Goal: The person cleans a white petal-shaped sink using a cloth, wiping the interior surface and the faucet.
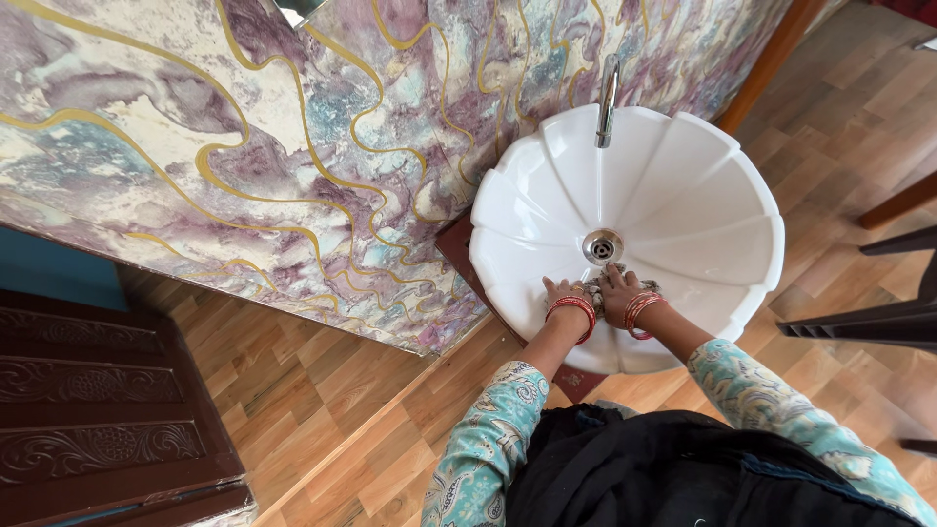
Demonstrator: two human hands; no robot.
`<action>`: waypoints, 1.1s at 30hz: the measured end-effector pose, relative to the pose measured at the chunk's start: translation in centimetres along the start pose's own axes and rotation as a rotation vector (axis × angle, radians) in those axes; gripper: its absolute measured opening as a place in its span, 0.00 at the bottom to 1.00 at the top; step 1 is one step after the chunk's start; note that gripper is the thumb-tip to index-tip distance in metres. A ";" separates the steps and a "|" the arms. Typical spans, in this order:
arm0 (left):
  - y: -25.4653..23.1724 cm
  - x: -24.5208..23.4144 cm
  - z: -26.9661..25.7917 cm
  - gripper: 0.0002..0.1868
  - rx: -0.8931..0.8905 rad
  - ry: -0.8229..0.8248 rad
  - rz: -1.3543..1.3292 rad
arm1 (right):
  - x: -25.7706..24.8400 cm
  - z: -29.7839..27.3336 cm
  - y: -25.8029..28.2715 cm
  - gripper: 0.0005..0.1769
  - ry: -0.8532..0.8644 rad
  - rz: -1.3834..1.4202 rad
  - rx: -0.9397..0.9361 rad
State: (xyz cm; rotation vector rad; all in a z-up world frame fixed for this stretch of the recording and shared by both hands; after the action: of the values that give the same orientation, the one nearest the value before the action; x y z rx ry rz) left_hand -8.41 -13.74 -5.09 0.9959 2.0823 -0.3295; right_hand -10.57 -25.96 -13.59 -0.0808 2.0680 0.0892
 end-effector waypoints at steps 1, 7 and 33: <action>0.1 0.0 0.4 0.44 -0.016 -0.027 0.007 | -0.6 0.3 0.2 0.42 0.056 0.106 0.092; 1.9 1.0 4.6 0.42 -0.072 -0.185 -0.074 | -3.7 1.7 -0.4 0.38 -0.048 0.170 0.184; 6.0 0.6 -3.1 0.14 0.019 -0.205 -0.211 | -1.5 -1.5 4.7 0.33 -0.037 0.335 -0.255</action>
State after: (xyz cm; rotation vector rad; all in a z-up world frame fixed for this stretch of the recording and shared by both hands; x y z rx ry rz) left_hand -5.82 -7.82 -2.95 0.7209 2.0019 -0.5367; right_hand -11.63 -21.36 -11.44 0.1114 2.0071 0.5555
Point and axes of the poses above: each hand's wrist, its own z-axis towards the middle knuckle, its own x-axis out of the palm, y = z × x, the point moved 3 cm from there along z, towards the middle knuckle, and after that the axes turned 1 degree about -z, right-handed, at the moved point
